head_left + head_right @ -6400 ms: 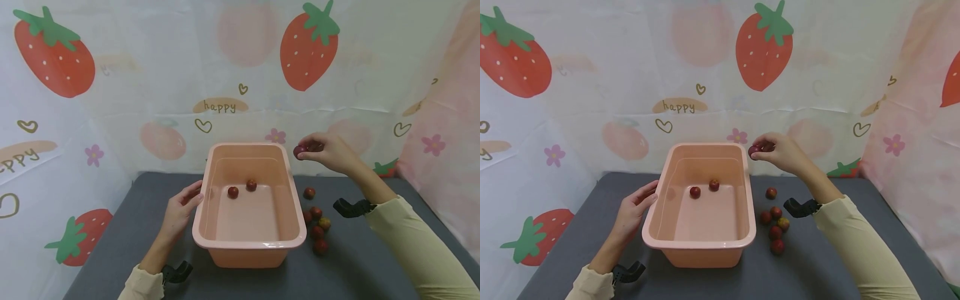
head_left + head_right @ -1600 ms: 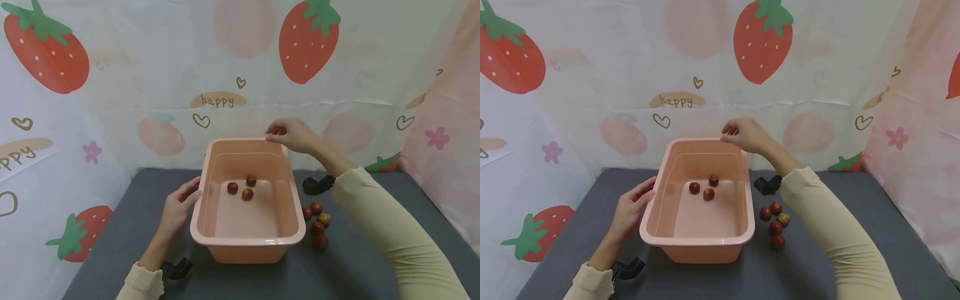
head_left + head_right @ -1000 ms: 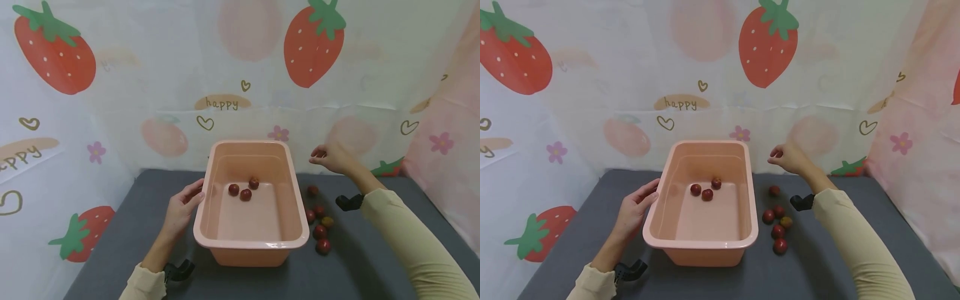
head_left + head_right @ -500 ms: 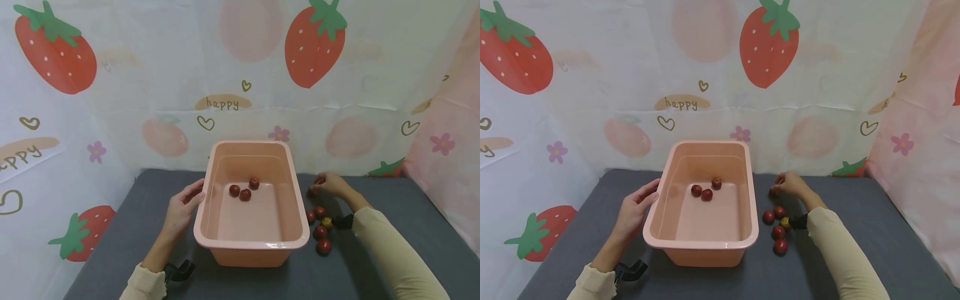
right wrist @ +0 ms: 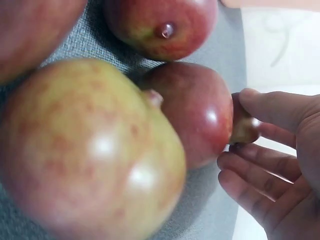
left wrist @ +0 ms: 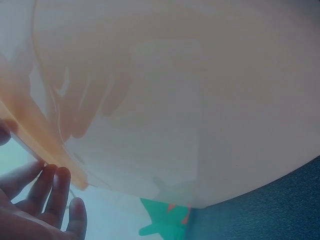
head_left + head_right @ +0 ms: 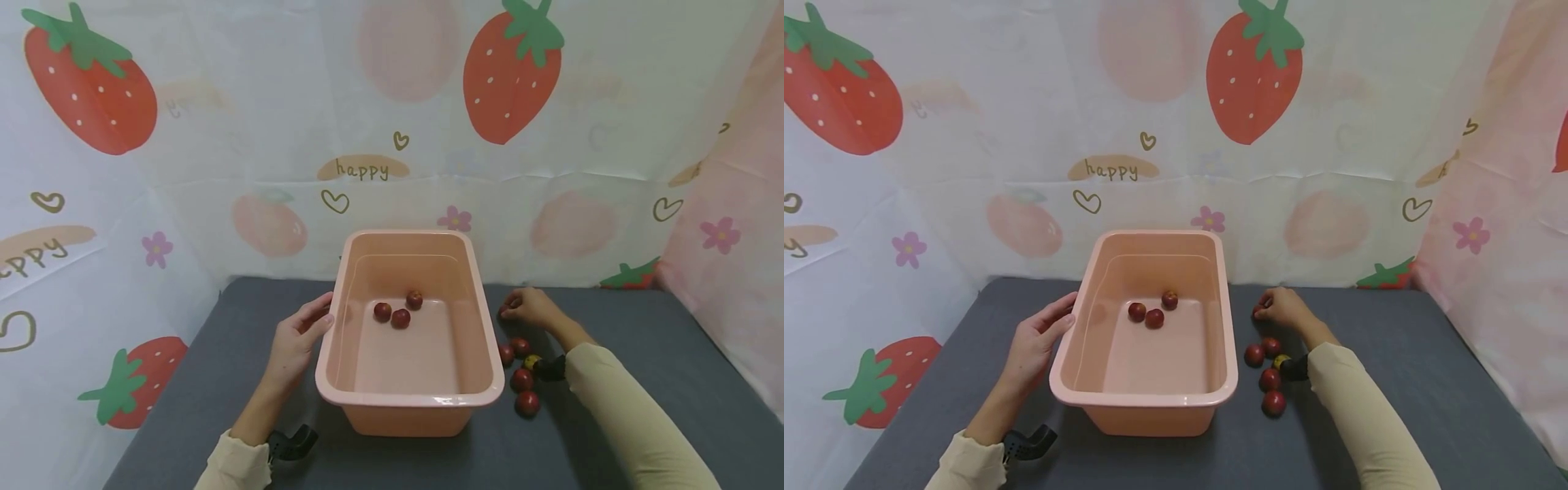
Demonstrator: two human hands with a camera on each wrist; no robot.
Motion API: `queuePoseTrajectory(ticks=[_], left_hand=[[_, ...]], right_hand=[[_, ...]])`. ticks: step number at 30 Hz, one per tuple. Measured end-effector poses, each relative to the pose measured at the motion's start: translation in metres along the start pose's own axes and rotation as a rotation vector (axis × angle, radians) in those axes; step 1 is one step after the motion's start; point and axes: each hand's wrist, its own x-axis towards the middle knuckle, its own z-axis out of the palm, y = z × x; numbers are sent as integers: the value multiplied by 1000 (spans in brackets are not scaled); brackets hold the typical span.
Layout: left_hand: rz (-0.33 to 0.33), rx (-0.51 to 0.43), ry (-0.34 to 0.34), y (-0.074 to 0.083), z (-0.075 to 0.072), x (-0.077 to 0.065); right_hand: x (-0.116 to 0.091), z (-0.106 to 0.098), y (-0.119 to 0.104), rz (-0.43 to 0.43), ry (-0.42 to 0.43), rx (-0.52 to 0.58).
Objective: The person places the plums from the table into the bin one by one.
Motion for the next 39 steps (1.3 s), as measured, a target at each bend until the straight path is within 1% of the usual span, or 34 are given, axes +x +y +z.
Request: queuePoseTrajectory(ticks=[6, 9, 13, 17, 22, 26, 33, 39], left_hand=[[-11, -14, -2, -1, -1, 0], [-12, -16, -4, -1, -1, -1], [-14, -17, -6, -1, -1, 0], [-15, -9, -8, -1, 0, 0], [-17, -13, -4, 0, 0, 0], [-17, -2, -2, 1, 1, 1], [-22, 6, 2, 0, 0, 1], [-17, 7, 3, 0, 0, 2]], right_hand=[[0, 5, -2, 17, 9, 16], [0, 8, -2, 23, 30, 25], [0, 9, 0, 8, 65, 32], [1, 4, 0, -21, 77, 54], [0, -16, -9, 5, 72, 83], [-4, -36, -20, 18, 89, 85], [-9, -68, -36, -17, 137, 119], [-10, -90, -52, -50, 181, 79]])
